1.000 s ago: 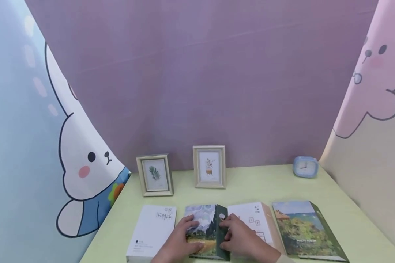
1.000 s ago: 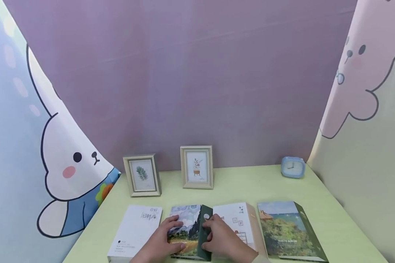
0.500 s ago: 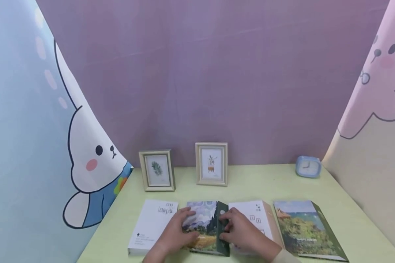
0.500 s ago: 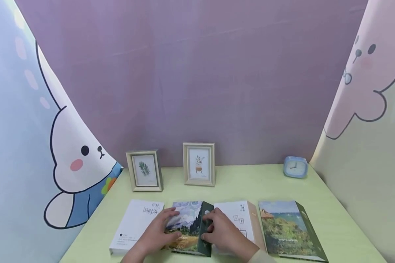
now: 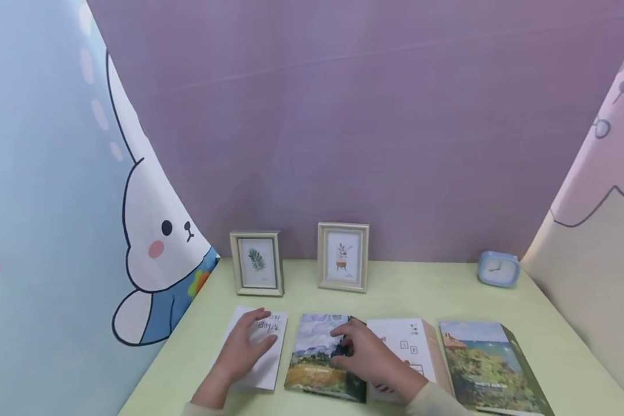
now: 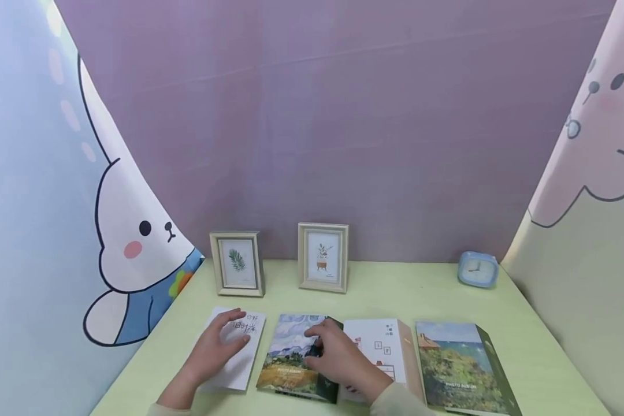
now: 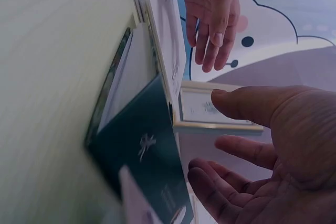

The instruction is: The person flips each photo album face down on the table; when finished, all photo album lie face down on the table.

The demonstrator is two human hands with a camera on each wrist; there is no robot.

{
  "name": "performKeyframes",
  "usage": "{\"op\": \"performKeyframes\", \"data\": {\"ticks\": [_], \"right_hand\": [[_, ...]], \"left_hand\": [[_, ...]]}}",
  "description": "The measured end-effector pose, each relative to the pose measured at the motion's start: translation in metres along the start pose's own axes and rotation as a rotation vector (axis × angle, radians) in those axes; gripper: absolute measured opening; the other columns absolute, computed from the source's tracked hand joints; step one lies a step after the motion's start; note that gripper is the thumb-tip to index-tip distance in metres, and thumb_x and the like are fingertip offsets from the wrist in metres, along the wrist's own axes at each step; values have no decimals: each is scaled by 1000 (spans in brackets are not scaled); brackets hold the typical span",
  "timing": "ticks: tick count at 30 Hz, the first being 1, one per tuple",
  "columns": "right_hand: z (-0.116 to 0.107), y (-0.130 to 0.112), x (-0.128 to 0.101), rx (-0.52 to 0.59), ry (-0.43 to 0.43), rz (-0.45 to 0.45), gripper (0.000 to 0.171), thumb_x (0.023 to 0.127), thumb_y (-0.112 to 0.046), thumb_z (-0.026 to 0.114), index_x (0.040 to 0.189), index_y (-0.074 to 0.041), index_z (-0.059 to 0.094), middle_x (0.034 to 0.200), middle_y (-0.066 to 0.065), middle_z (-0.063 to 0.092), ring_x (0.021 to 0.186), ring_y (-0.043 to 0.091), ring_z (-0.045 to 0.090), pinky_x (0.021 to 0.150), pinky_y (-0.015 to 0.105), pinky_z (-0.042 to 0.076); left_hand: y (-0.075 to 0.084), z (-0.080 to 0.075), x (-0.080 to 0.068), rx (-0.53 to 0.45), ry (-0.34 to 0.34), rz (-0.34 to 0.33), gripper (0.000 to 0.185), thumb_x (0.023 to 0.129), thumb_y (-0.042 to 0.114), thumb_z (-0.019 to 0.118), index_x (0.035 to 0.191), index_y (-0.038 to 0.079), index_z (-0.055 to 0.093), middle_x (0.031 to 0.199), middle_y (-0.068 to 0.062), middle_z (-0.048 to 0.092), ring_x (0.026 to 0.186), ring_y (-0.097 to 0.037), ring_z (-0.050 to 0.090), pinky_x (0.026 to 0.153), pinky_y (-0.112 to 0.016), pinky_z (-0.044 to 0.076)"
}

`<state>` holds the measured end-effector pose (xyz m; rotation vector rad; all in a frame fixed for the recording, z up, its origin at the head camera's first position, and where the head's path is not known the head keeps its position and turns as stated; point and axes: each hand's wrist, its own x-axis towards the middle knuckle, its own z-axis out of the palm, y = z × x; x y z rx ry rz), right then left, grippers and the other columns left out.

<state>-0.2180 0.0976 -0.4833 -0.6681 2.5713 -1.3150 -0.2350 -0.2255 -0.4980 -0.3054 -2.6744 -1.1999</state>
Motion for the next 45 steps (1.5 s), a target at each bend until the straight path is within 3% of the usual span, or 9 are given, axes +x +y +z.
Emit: {"op": "performKeyframes", "data": {"ticks": [8, 16, 27, 36, 45], "right_hand": [[15, -14, 20, 7, -27, 7, 56, 91, -25, 84, 140, -11, 63, 130, 8, 56, 115, 28, 63, 81, 31, 59], [34, -27, 41, -10, -63, 58, 62, 88, -29, 86, 144, -18, 61, 131, 3, 57, 116, 23, 63, 82, 35, 60], [62, -42, 53, -58, -64, 16, 74, 80, -27, 91, 145, -11, 59, 130, 6, 57, 110, 19, 64, 86, 32, 59], [76, -48, 56, -152, -61, 9, 79, 78, -29, 92, 148, -13, 59, 131, 2, 56, 103, 14, 61, 85, 31, 57], [83, -48, 61, -212, -82, 8, 70, 79, -32, 92, 141, -18, 65, 132, -6, 55, 102, 7, 59, 85, 26, 55]], "left_hand": [[-31, -35, 1, 41, -5, -196, 61, 96, 28, 78, 150, 11, 54, 159, -21, 43, 149, -45, 36, 121, -64, 28], [-55, -56, -4, -78, -46, -300, 68, 100, 30, 73, 156, 5, 44, 162, -24, 39, 150, -46, 34, 121, -58, 32], [-78, -59, -7, -253, -61, -368, 74, 101, 38, 72, 159, 8, 38, 164, -20, 37, 147, -43, 41, 118, -58, 39], [-85, -55, -7, -276, -67, -404, 73, 101, 37, 72, 159, 7, 39, 161, -20, 42, 144, -40, 47, 116, -54, 42], [-88, -54, -8, -299, -61, -447, 66, 102, 31, 70, 156, 4, 44, 156, -22, 49, 142, -40, 48, 116, -56, 42]]}}
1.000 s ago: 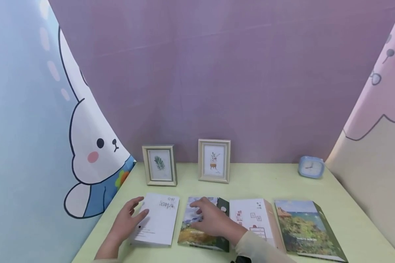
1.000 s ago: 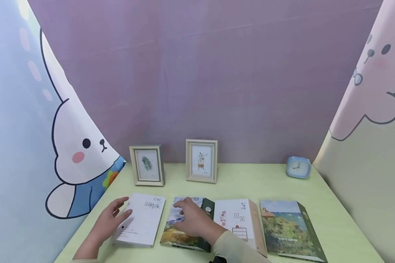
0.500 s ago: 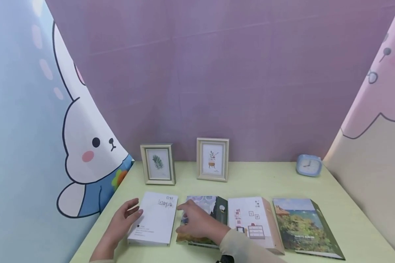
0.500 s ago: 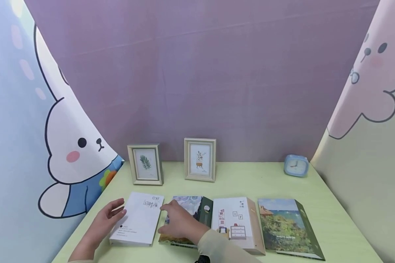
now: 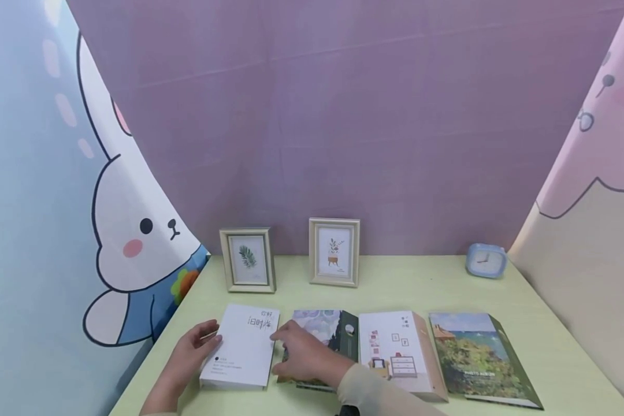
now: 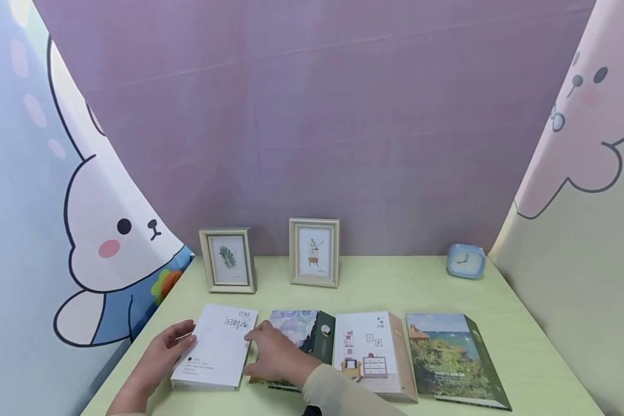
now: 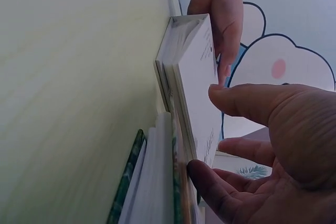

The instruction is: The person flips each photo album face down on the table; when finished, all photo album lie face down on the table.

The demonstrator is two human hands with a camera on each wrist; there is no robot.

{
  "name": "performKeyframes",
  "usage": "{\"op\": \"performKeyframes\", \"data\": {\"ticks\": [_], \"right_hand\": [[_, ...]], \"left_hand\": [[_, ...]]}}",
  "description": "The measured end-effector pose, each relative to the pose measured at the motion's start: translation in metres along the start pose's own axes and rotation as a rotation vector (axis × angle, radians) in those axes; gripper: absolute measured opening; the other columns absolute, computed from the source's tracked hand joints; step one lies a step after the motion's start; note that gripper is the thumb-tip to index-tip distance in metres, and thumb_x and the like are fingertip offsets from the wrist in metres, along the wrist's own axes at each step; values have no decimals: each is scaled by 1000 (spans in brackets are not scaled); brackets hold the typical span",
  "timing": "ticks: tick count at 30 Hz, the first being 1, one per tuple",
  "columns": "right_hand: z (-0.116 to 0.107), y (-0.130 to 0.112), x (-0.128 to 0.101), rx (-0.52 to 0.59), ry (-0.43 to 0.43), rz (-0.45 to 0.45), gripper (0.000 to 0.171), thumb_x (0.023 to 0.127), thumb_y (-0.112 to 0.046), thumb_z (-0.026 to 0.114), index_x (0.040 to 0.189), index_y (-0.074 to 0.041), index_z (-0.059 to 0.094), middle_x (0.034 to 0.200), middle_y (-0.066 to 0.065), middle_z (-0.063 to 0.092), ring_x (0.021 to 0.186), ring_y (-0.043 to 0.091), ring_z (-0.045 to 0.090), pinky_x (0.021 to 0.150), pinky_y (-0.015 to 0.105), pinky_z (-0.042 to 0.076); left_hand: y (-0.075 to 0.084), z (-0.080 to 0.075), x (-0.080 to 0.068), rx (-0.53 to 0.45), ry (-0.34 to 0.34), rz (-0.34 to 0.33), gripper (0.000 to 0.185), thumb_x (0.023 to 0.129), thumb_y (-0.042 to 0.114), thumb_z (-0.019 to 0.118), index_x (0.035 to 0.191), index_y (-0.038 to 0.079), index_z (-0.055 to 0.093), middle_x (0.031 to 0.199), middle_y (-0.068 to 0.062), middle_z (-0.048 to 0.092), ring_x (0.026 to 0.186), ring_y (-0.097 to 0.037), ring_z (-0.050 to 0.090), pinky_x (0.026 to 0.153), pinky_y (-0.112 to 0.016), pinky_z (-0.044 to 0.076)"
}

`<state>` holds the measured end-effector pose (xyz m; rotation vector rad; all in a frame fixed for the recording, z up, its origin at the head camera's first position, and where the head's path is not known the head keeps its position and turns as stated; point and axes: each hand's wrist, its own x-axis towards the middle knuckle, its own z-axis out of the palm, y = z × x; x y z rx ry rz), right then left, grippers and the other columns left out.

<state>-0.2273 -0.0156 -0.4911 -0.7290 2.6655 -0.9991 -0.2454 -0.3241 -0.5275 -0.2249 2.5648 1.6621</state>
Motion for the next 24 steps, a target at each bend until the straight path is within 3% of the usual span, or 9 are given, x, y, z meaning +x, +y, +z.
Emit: {"op": "performKeyframes", "data": {"ticks": [11, 16, 21, 24], "right_hand": [[5, -6, 2, -13, -61, -37, 60, 81, -33, 91, 135, -16, 70, 126, -7, 58, 92, 0, 55, 82, 21, 53], [7, -9, 0, 1, -65, -30, 57, 81, -32, 91, 133, -16, 72, 131, -2, 56, 87, 0, 53, 79, 21, 53], [12, -11, 0, -27, -52, -19, 55, 80, -36, 91, 130, -18, 74, 133, 2, 55, 94, 3, 54, 86, 24, 54], [14, -11, 0, -49, -42, -22, 55, 79, -37, 91, 129, -19, 74, 134, 3, 55, 103, 6, 57, 92, 25, 54]], "left_hand": [[-1, 3, 0, 53, 13, -18, 56, 104, 26, 68, 151, 0, 52, 148, -22, 56, 135, -37, 53, 113, -58, 45], [0, 7, 0, 61, 21, -20, 58, 103, 28, 68, 152, 2, 52, 149, -22, 56, 133, -35, 54, 113, -58, 44], [6, 9, -3, 46, 16, -10, 62, 102, 28, 69, 155, 4, 48, 154, -21, 52, 138, -34, 51, 116, -58, 42], [12, 7, -7, -10, 16, 14, 58, 103, 24, 67, 156, 6, 49, 157, -17, 50, 142, -32, 48, 117, -48, 43]]}}
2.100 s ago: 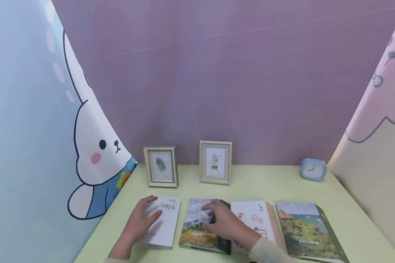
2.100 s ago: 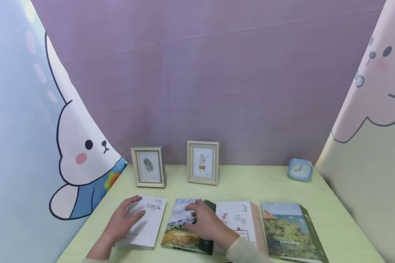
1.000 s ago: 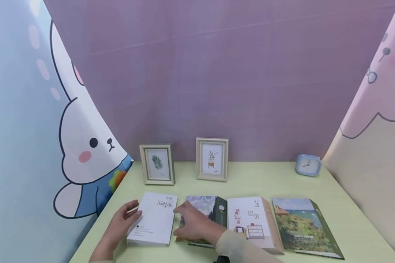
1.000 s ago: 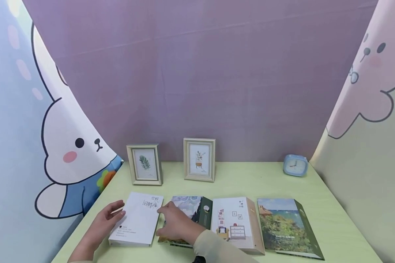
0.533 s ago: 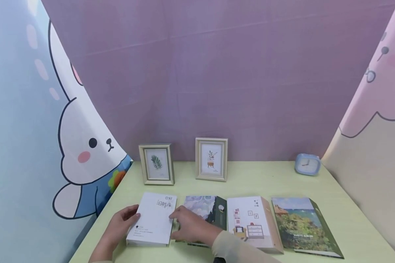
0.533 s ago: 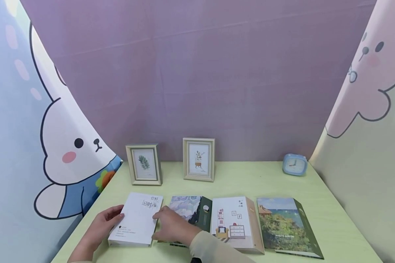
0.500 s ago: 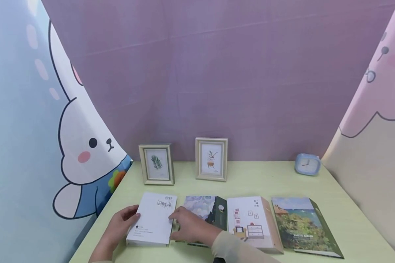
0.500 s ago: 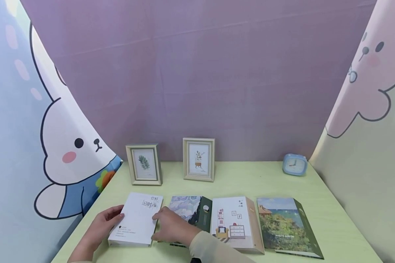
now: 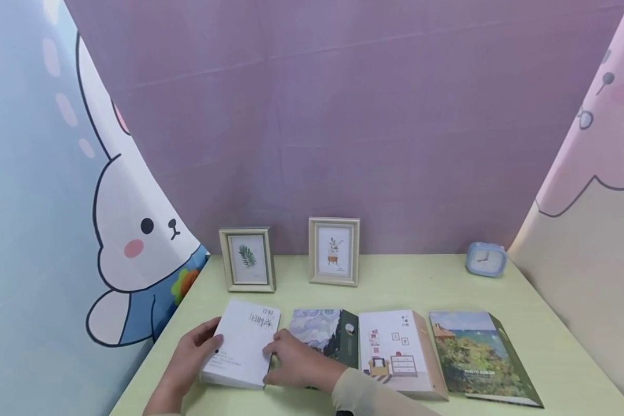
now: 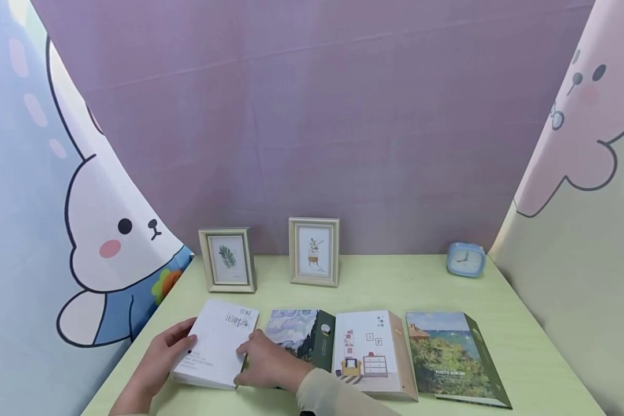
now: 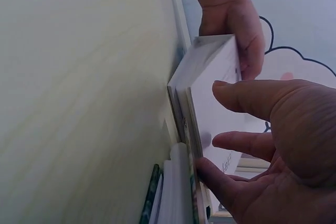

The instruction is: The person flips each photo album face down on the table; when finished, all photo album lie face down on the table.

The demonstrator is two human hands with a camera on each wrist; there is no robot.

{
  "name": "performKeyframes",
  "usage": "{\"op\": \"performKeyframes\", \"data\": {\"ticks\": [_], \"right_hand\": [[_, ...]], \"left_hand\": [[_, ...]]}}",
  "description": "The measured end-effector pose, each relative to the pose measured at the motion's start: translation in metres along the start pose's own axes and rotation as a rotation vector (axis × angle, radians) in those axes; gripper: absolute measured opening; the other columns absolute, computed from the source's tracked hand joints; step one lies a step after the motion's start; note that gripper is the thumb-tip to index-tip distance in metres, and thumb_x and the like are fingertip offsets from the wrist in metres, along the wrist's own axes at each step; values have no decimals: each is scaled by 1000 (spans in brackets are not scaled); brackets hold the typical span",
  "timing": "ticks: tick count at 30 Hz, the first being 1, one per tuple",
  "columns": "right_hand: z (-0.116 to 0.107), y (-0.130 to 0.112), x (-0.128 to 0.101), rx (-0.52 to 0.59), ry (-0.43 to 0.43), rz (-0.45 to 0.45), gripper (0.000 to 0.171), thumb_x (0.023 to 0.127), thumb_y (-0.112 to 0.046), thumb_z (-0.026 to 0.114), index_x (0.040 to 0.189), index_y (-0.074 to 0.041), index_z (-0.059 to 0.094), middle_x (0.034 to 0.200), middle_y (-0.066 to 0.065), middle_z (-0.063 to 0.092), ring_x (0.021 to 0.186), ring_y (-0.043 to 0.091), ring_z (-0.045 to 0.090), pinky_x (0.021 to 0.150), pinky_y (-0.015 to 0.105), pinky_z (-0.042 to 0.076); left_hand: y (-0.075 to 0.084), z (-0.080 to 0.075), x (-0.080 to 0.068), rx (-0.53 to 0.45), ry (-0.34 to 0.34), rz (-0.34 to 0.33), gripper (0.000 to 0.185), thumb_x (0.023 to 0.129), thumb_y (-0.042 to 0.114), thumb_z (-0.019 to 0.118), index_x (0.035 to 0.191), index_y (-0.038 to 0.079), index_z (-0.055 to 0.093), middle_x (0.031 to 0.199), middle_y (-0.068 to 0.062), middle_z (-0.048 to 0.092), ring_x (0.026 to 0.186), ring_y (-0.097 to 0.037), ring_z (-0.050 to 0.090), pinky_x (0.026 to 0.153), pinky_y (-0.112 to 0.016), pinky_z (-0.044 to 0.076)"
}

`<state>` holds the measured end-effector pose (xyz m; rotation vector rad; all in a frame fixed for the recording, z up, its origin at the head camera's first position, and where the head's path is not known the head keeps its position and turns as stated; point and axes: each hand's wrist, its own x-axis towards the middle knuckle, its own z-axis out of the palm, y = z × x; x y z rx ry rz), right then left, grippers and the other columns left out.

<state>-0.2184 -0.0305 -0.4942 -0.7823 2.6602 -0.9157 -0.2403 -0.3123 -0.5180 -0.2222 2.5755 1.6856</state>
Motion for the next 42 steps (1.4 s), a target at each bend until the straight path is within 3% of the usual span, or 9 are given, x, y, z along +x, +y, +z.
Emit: {"op": "performKeyframes", "data": {"ticks": [4, 7, 12, 16, 21, 25, 33, 37, 42], "right_hand": [[0, 1, 0, 24, -5, 4, 56, 79, -36, 92, 130, -19, 74, 134, 3, 55, 106, 7, 59, 95, 26, 54], [0, 2, 0, 46, -12, 9, 55, 81, -35, 91, 130, -19, 74, 134, 2, 54, 111, 8, 58, 97, 26, 53], [-1, 2, 1, 37, -8, -4, 51, 83, -36, 89, 129, -22, 74, 141, -2, 53, 128, 12, 53, 107, 29, 48], [-2, 1, 3, 50, -2, -25, 56, 84, -36, 88, 136, -23, 70, 143, -8, 52, 124, 9, 54, 104, 28, 50], [-4, 2, 6, 199, -15, -43, 65, 87, -29, 87, 146, -23, 61, 137, -11, 53, 108, 3, 59, 89, 23, 56], [-6, 1, 6, 373, -32, -45, 66, 89, -23, 85, 149, -24, 58, 135, -8, 55, 106, 7, 63, 82, 24, 59], [-9, -4, 4, 572, -17, -37, 62, 96, -28, 79, 152, -25, 54, 137, -1, 57, 102, 8, 64, 75, 26, 60], [-10, -5, 4, 609, -4, -26, 59, 100, -37, 73, 154, -26, 51, 144, 0, 58, 104, 8, 63, 78, 29, 59], [-13, -5, 4, 742, -38, -32, 58, 106, -45, 61, 157, -24, 44, 145, 5, 56, 106, 17, 68, 85, 38, 62]], "left_hand": [[6, -4, -5, -107, -15, 17, 53, 105, 20, 64, 155, 11, 51, 159, -13, 48, 143, -26, 48, 105, -24, 50], [9, -6, -8, -145, -15, 13, 53, 104, 22, 65, 155, 14, 52, 162, -11, 45, 139, -26, 51, 95, -17, 52], [15, -8, -10, -119, -8, 5, 59, 102, 30, 71, 156, 18, 52, 166, -7, 39, 141, -31, 51, 99, -19, 52], [22, -8, -13, -139, -12, 25, 64, 98, 38, 75, 155, 18, 53, 165, -5, 40, 143, -32, 50, 99, -21, 52], [30, -6, -17, -200, -3, 57, 63, 97, 38, 76, 153, 17, 55, 161, -7, 45, 127, -14, 62, 90, -26, 59], [34, -4, -21, -246, 1, 91, 57, 100, 31, 74, 152, 14, 56, 158, -9, 48, 116, -2, 66, 90, -28, 60], [39, 1, -24, -294, -16, 164, 47, 106, 22, 65, 150, 9, 55, 153, -13, 54, 123, -6, 64, 95, -29, 58], [41, 4, -25, -325, -51, 164, 44, 108, 23, 61, 151, 13, 53, 153, -9, 54, 126, -7, 62, 97, -30, 58], [41, 8, -25, -350, -131, 176, 49, 108, 24, 61, 155, 17, 50, 158, -5, 50, 132, -5, 57, 100, -29, 56]]}}
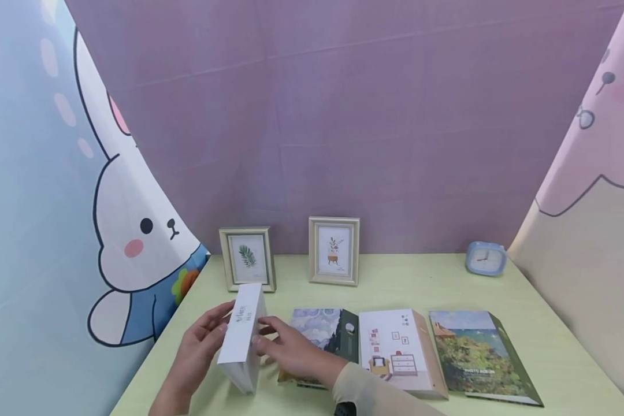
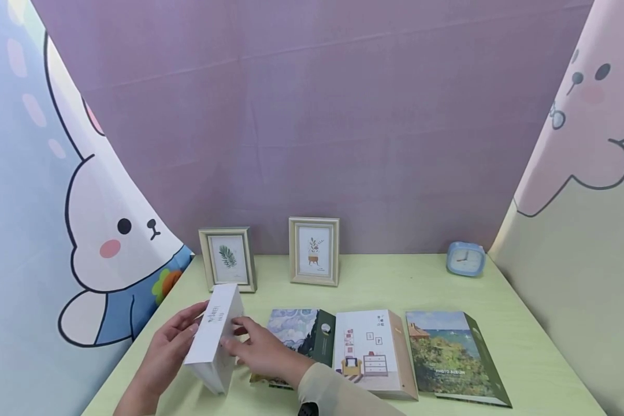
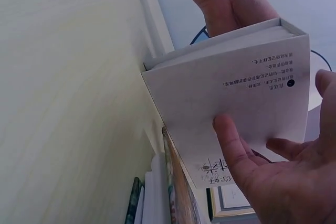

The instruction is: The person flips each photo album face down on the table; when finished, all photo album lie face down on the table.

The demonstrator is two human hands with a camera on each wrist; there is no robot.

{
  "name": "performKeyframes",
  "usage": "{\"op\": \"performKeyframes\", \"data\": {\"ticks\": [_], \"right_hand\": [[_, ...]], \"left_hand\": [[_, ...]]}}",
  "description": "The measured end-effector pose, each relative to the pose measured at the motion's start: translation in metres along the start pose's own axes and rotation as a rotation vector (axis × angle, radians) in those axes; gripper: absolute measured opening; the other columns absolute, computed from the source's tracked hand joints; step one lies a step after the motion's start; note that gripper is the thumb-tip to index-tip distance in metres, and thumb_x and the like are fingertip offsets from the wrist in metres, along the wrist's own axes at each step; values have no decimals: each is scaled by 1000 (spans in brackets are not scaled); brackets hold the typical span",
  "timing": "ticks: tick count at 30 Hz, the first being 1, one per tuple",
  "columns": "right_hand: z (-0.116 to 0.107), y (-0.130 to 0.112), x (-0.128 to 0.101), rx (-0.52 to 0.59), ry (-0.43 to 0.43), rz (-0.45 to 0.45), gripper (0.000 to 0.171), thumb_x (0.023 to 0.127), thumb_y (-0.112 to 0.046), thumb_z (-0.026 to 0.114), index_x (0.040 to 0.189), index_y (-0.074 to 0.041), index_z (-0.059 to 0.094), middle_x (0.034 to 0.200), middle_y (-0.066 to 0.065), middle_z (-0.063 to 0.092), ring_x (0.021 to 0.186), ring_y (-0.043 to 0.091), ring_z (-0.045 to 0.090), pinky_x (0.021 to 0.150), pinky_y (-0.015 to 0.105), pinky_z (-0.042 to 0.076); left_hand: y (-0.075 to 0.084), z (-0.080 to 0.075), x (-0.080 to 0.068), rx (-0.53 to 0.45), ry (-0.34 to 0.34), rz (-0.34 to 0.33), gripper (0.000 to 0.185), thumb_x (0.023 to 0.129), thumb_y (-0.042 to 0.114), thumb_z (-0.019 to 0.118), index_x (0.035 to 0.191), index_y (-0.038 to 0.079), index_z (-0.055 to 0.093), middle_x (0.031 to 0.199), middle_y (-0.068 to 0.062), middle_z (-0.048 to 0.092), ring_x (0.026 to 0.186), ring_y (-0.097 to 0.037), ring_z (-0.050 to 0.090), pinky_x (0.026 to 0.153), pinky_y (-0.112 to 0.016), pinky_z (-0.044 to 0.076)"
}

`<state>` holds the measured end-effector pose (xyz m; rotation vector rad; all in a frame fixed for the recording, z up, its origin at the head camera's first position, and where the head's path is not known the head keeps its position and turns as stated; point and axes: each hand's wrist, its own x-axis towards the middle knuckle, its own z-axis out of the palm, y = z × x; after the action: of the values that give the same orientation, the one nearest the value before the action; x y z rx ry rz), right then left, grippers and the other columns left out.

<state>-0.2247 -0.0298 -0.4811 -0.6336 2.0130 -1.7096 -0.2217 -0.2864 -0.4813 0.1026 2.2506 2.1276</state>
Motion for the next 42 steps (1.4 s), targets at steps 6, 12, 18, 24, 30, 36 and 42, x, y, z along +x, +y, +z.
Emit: {"op": "performKeyframes", "data": {"ticks": [6, 12, 18, 24, 30, 36, 42], "right_hand": [[-3, -2, 0, 97, 0, -9, 58, 107, -40, 61, 155, -15, 42, 136, 8, 58, 109, 30, 69, 86, 42, 62], [-5, -2, -1, 135, 16, -2, 56, 106, -33, 64, 154, -11, 42, 131, 9, 58, 101, 25, 70, 85, 44, 63], [-5, -1, -1, 171, 73, -41, 57, 104, -25, 68, 155, -12, 45, 129, 10, 60, 95, 23, 70, 83, 47, 64], [-6, 2, -2, 221, 125, -58, 71, 101, -20, 73, 160, -14, 35, 131, 11, 60, 95, 24, 70, 82, 50, 64], [-6, 5, -2, 199, 193, -67, 81, 95, -15, 78, 163, -17, 33, 132, 9, 59, 96, 22, 70, 80, 48, 64], [-7, 10, -4, 113, 220, -70, 79, 92, -12, 81, 160, -11, 40, 130, 10, 58, 96, 20, 69, 75, 34, 64], [-10, 16, -5, -20, 250, -55, 79, 90, -18, 83, 158, -10, 44, 128, 6, 59, 98, 17, 66, 72, 29, 62]], "left_hand": [[-6, 2, 1, 20, -90, -21, 51, 108, 26, 61, 157, 17, 48, 159, -10, 48, 131, -14, 59, 102, -31, 55], [-17, 2, 4, 57, -204, -61, 48, 113, 25, 49, 160, 14, 42, 163, -14, 41, 130, -23, 60, 107, -44, 53], [-21, 4, 4, 109, -208, -75, 49, 112, 28, 52, 159, 20, 43, 164, -10, 40, 140, -36, 49, 111, -57, 47], [-24, 4, 5, 102, -222, -63, 50, 110, 26, 56, 158, 20, 44, 166, -7, 37, 150, -43, 36, 114, -63, 42], [-28, 6, 6, 152, -179, -71, 49, 107, 28, 62, 154, 18, 51, 164, -10, 42, 152, -43, 32, 116, -65, 37], [-27, 7, 5, 189, -155, -64, 53, 105, 27, 66, 154, 14, 52, 164, -12, 43, 154, -42, 27, 119, -73, 22], [-29, 7, 5, 203, -147, -62, 58, 101, 27, 72, 154, 14, 52, 166, -11, 39, 156, -42, 22, 120, -73, 14]]}}
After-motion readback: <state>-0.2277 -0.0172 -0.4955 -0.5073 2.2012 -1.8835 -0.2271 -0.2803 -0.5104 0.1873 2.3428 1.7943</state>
